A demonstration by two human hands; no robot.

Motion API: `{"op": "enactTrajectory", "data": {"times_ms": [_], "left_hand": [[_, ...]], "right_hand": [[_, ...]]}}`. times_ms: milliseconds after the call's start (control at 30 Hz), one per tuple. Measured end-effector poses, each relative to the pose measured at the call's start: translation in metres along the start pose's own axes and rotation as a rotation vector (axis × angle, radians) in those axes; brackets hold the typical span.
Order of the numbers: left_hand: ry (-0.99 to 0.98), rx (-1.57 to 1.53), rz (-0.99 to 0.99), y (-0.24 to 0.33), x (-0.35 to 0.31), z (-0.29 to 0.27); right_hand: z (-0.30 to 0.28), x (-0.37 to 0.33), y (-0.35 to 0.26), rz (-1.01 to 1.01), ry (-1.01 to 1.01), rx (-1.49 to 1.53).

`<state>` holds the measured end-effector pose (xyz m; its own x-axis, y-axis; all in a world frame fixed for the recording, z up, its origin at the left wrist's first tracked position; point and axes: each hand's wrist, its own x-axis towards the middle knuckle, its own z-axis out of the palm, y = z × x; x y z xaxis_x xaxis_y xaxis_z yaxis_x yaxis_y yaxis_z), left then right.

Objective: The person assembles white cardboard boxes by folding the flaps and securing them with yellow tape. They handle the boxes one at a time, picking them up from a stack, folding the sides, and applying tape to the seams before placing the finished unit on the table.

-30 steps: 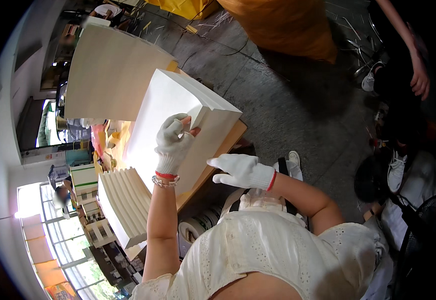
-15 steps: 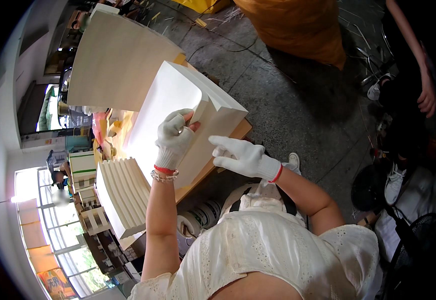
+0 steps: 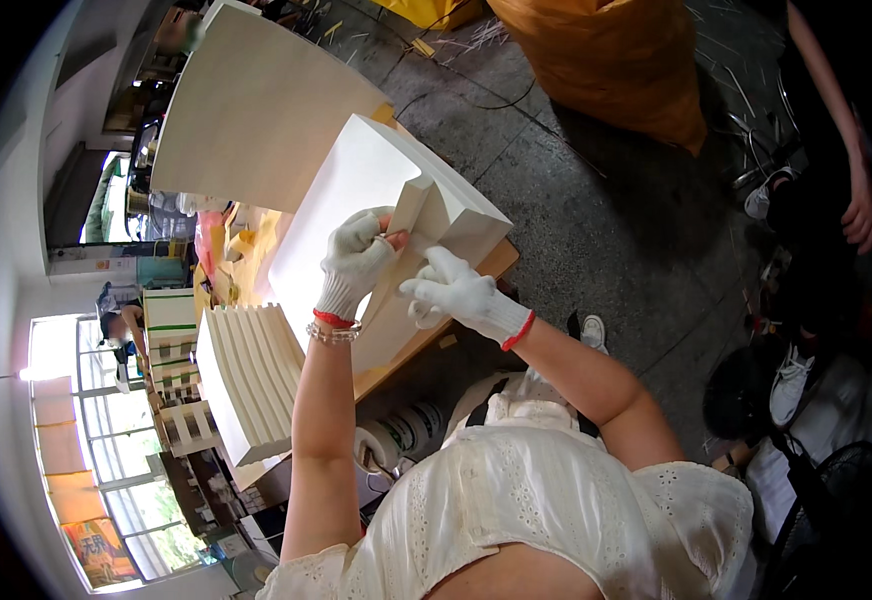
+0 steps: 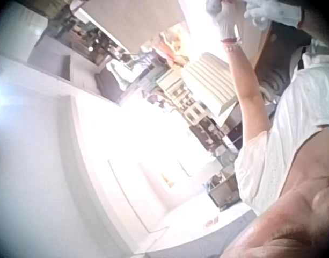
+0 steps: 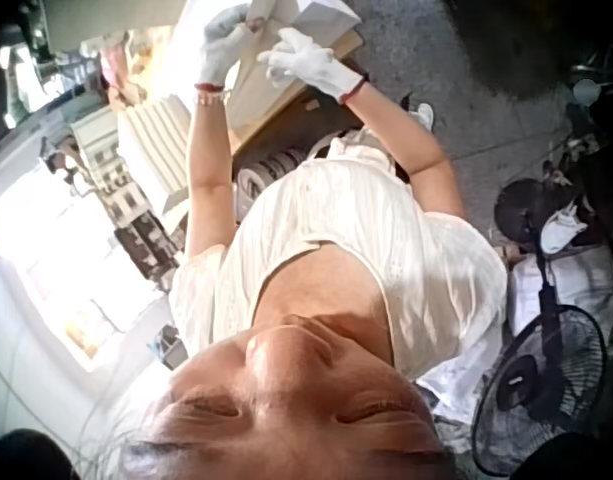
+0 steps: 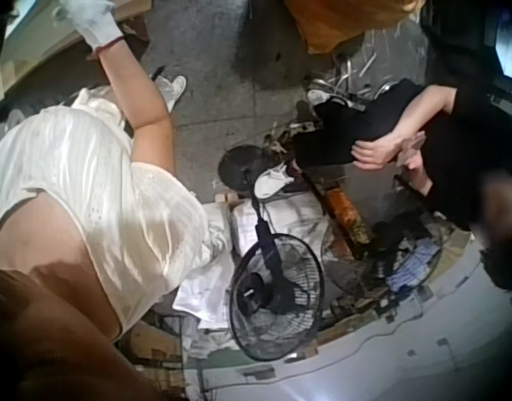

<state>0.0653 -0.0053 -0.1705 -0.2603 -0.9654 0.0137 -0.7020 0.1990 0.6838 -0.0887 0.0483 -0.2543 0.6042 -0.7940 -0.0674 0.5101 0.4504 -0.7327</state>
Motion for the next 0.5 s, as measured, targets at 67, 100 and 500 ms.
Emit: {"op": "enactTrajectory", "data": {"times_ms": [67, 100, 500], "left_hand": [[-0.019, 0.029, -0.007, 0.003, 0.000, -0.001], [-0.037, 0.045, -0.017, 0.005, 0.000, -0.002], [0.014, -0.022, -0.015, -0.001, 0.000, 0.003]], "right_hand": [[-0.001, 0.000, 0.000, 0.010, 0.002, 0.009], [-0.001, -0.001, 0.000, 0.009, 0.008, 0.006], [-0.001, -0.001, 0.004, -0.024, 0.001, 0.020]]}}
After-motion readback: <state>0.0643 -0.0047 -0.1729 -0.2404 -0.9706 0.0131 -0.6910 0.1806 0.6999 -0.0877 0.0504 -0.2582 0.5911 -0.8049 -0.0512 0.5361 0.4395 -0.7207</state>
